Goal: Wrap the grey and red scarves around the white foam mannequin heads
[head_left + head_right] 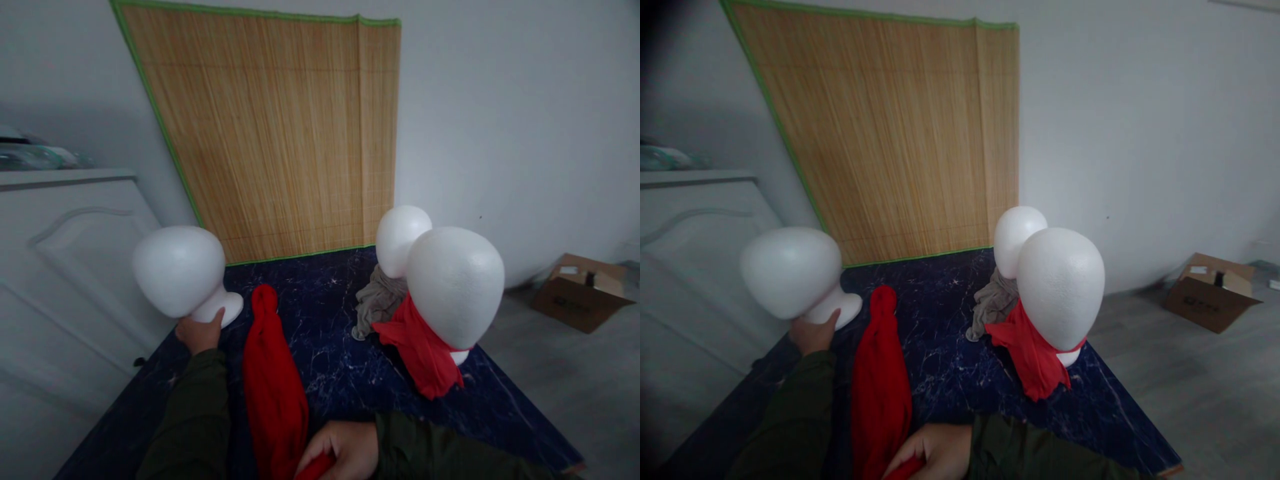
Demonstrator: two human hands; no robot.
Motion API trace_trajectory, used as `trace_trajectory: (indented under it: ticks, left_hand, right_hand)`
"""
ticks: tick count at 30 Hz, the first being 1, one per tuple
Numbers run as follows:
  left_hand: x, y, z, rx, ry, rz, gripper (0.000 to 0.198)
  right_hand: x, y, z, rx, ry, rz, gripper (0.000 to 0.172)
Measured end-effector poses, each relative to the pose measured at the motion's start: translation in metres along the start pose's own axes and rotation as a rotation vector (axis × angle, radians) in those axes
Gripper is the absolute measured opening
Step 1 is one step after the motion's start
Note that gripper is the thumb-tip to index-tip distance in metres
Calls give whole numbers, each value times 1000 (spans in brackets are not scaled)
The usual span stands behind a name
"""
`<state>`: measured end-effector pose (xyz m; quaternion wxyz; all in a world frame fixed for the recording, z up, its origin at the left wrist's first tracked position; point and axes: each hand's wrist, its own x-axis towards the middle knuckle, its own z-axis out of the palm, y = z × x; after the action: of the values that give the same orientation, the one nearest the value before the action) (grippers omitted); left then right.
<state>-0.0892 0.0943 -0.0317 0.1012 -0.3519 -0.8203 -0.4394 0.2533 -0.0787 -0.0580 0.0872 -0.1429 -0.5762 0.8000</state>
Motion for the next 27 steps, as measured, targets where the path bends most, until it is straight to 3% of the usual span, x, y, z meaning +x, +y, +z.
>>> trace_trajectory:
  ticks: [5, 8, 12, 15, 17, 20, 24, 27]
  left_hand:
    - [-27, 14, -7, -14, 94, -117, 92]
    - [-55, 32, -14, -26, 54, 6, 79]
    - [-93, 50, -13, -29, -326, 398, 55]
    - [-111, 48, -7, 11, -604, 624, 48]
    - [-112, 40, -5, 63, -691, 683, 50]
    - [-93, 25, -9, 137, -737, 732, 53]
    - [-58, 13, -27, 212, -689, 771, 56]
    - [-54, 17, -53, 245, -619, 789, 52]
  right_hand:
    - [1, -10, 6, 225, 52, -133, 45]
    - [1, -13, 8, 190, 149, -278, 42]
    - [-4, -20, 6, -364, 450, -535, 27]
    - [-7, -27, 1, -671, 590, -648, 22]
    - [-7, -29, -3, -747, 665, -649, 22]
    - [-4, -30, -13, -807, 796, -591, 19]
    - [-2, -28, -23, -830, 917, -528, 16]
    - [0, -27, -25, -846, 950, -489, 16]
